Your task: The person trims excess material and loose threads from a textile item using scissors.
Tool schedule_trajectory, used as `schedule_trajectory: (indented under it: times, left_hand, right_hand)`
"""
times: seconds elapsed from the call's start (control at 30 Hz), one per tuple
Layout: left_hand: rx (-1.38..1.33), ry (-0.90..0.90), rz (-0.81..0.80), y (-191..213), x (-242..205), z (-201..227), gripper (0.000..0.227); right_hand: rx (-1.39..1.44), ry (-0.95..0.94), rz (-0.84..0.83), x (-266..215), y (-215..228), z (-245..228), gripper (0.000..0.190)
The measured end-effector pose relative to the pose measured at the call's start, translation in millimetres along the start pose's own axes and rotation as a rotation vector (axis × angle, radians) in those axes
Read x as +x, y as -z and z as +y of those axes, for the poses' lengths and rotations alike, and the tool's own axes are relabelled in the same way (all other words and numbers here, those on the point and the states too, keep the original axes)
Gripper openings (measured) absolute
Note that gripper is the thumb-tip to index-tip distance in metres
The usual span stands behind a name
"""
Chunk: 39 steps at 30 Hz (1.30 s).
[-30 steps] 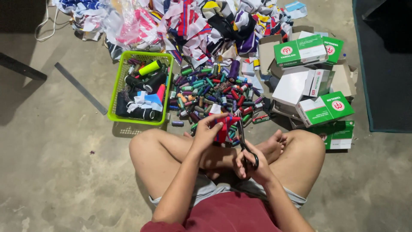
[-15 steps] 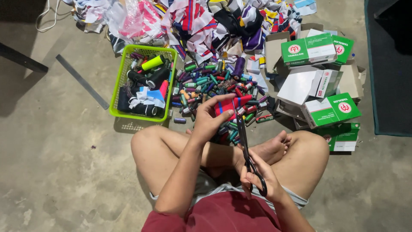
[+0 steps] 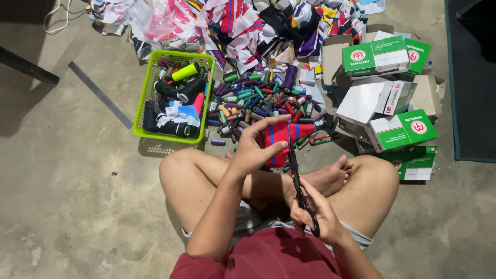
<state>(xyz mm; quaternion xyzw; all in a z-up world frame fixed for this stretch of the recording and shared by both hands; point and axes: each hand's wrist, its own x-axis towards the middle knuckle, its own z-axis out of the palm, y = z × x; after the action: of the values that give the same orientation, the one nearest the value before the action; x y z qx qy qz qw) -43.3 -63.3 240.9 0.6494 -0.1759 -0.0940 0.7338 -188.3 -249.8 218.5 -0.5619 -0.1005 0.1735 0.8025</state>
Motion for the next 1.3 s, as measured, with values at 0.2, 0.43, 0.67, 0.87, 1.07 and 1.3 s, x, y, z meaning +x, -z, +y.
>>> schedule_trajectory:
  times: [0.2, 0.43, 0.67, 0.87, 1.07, 1.3]
  left_hand:
    - [0.008, -0.027, -0.035, -5, -5, 10, 0.050]
    - [0.015, 0.002, -0.079, -9, -8, 8, 0.058]
    - [-0.018, -0.008, -0.102, -10, -10, 9, 0.064]
    - [-0.007, 0.001, -0.103, -13, -14, 15, 0.064]
    - [0.026, -0.033, -0.105, -11, -13, 16, 0.064]
    - [0.044, -0.065, -0.126, -12, -15, 20, 0.064]
  right_hand:
    - [-0.027, 0.091, 0.042, -3, 3, 22, 0.081]
    - [-0.088, 0.096, 0.094, 1, 0, 21, 0.083]
    - [-0.078, 0.155, 0.090, 2, -5, 22, 0.082]
    - [-0.064, 0.168, 0.086, -3, -7, 26, 0.082]
    - [-0.078, 0.155, 0.100, -2, -7, 29, 0.081]
    - [-0.072, 0.155, 0.083, -5, -10, 31, 0.082]
